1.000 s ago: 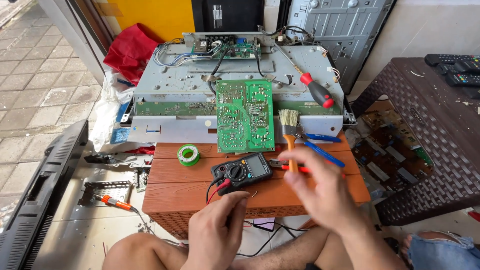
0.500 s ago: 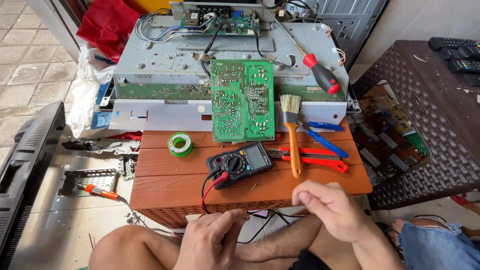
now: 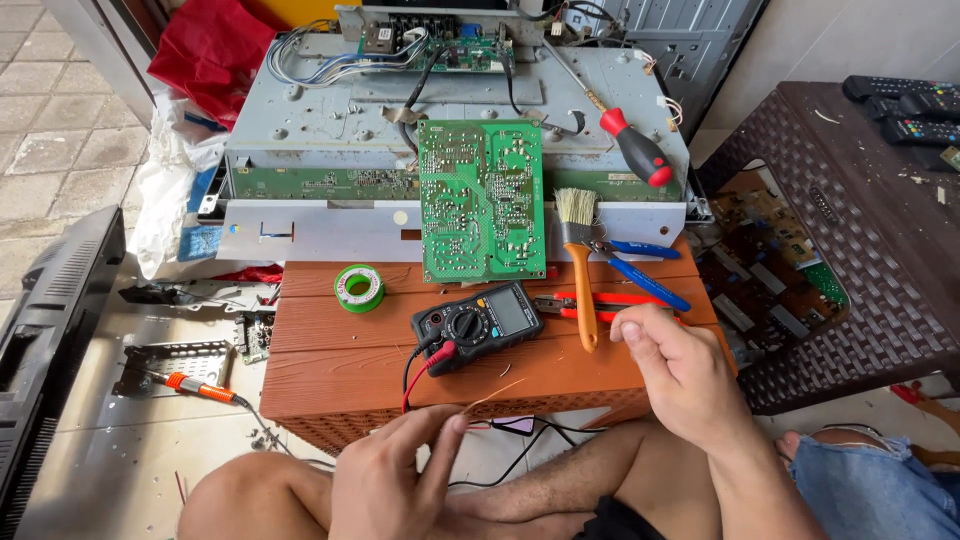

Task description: Soldering electronic components onto a circuit board and testing connections with a multimeter during a TV repair.

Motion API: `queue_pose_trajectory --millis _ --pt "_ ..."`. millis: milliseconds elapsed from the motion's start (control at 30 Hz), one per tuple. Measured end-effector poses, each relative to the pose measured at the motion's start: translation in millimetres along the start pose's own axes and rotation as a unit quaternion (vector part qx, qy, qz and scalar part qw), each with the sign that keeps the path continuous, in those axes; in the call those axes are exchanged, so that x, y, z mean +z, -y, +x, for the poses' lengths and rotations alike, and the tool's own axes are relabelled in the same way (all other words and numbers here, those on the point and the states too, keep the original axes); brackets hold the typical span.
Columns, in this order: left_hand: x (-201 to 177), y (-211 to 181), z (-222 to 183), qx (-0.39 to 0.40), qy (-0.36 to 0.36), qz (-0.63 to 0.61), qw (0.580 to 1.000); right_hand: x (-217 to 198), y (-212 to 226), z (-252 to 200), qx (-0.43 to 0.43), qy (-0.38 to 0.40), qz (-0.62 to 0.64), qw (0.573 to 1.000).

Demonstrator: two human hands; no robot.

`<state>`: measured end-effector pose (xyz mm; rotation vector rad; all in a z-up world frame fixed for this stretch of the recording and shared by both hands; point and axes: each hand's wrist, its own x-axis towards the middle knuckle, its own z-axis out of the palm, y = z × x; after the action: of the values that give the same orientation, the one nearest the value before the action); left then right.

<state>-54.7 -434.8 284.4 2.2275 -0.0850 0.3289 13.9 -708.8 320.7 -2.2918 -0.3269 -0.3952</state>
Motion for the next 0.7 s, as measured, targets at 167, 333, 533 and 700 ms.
queue_pose_trajectory --millis 167,333,533,700 --pt "-2 -27 -2 0.088 -0.236 -0.025 0.967 -2 18 1 -0.104 0.079 0.017 0.991" --pt "39 -62 22 0.051 0.005 -0.307 0.95 15 47 2 -0.191 0.019 0.021 0.981" --pt "61 -39 24 -0.107 0.032 -0.475 0.873 11 32 5 -0.088 -0.028 0.104 0.99" --pt "59 -33 19 -0.043 -0.006 -0.436 0.899 19 26 9 -0.111 -0.041 0.055 0.991"
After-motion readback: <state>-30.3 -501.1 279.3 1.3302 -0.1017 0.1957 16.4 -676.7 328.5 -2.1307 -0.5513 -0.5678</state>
